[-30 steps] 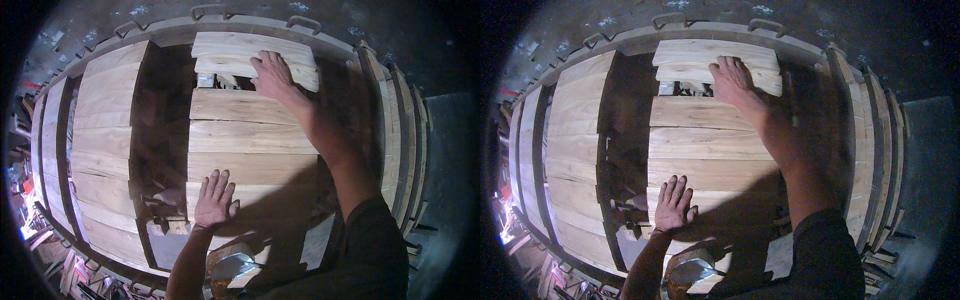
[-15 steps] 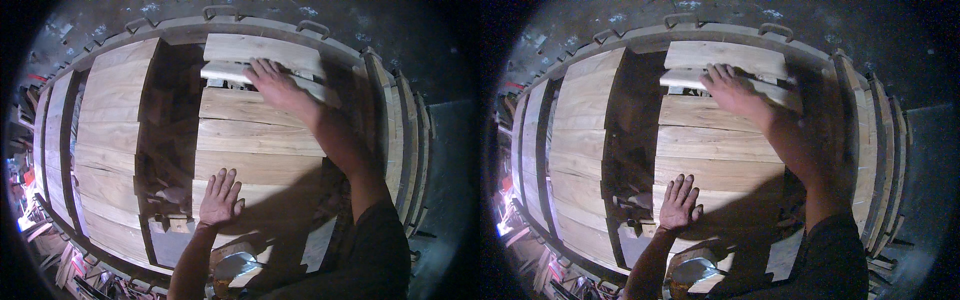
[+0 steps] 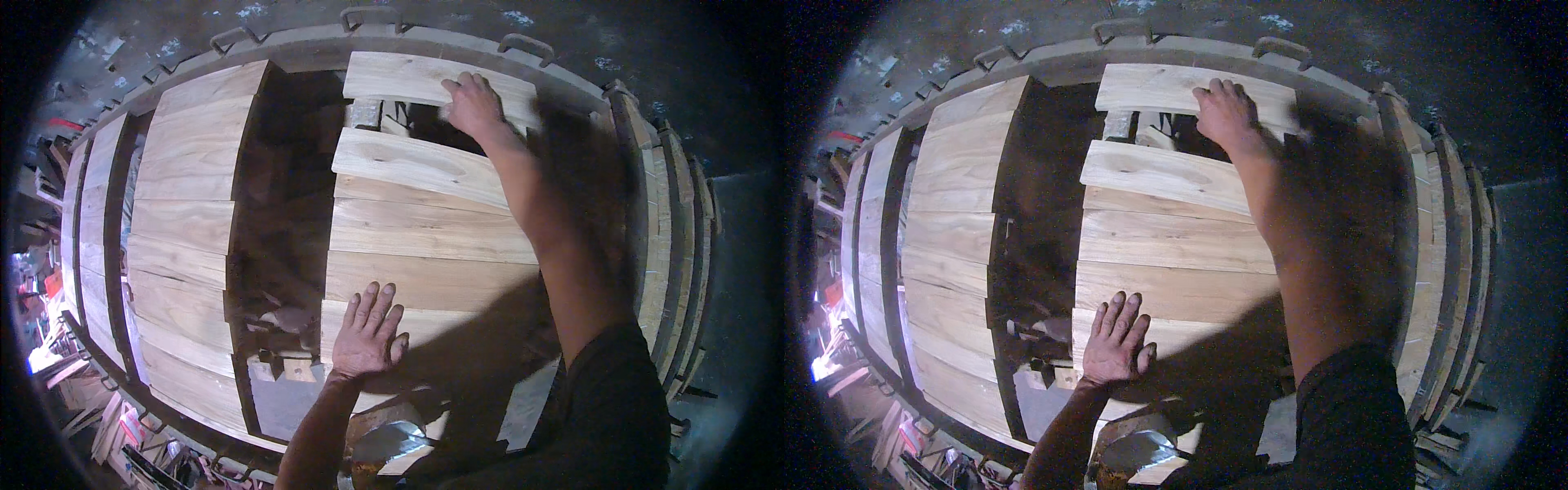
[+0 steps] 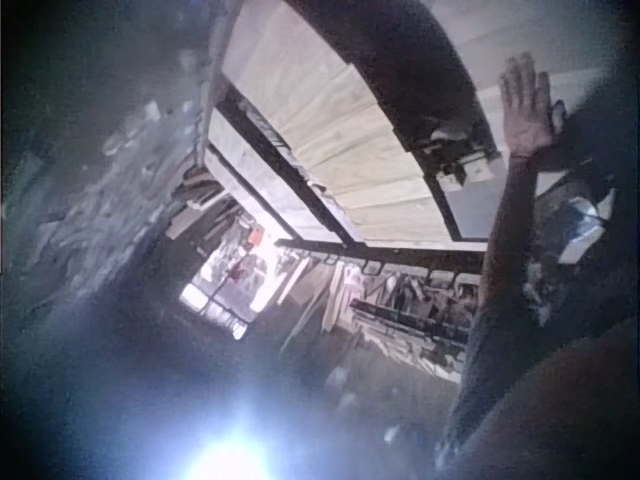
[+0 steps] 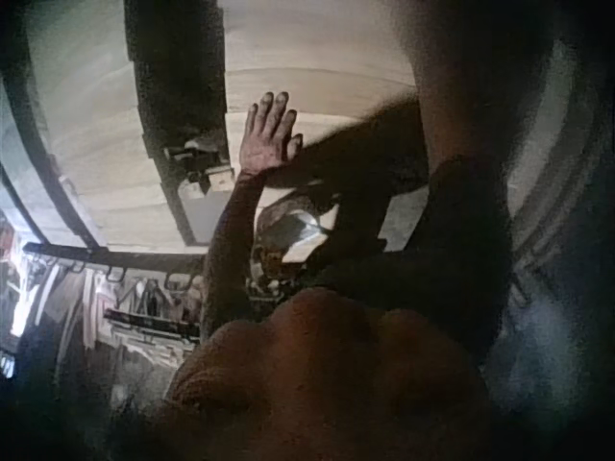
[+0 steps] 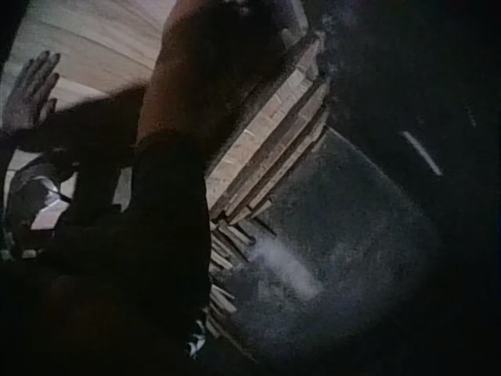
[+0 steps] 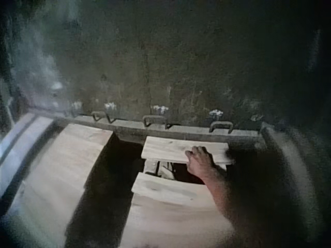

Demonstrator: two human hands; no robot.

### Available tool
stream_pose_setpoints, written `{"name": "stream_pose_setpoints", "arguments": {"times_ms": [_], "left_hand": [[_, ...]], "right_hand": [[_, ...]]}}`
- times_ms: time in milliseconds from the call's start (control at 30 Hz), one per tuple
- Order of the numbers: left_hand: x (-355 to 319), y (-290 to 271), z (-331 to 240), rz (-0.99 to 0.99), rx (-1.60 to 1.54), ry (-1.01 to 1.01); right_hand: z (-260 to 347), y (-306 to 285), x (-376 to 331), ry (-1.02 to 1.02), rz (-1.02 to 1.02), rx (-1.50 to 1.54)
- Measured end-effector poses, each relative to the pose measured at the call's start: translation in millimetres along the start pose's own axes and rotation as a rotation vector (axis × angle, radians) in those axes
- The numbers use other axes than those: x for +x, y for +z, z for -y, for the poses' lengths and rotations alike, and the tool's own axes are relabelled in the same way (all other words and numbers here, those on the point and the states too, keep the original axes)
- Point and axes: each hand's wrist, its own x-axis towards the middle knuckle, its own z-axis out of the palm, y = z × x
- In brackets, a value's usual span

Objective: The person applies glue to wooden planks using a brush and places them into a curved wooden mold. The person repeats this process for several planks, arranging them side by side within the mold.

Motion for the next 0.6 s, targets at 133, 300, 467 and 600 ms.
{"name": "stream_pose_setpoints", "arguments": {"times_ms": [133, 300, 467, 600], "left_hand": [[1, -3, -2, 0.036, 0.017, -0.015], [-1, -4, 0, -0.023, 0.004, 0.013], [0, -3, 0, -0.046, 0.03, 0.051], [-5, -8, -2, -0.066, -0.01, 0.035]], "right_hand": [[13, 7, -4, 0.12, -0.017, -0.026], [45, -12, -33, -0.01, 0.151, 0.587], [53, -38, -58, 0.069, 0.497, 0.75], [70, -66, -74, 0.098, 0.303, 0.566]]}}
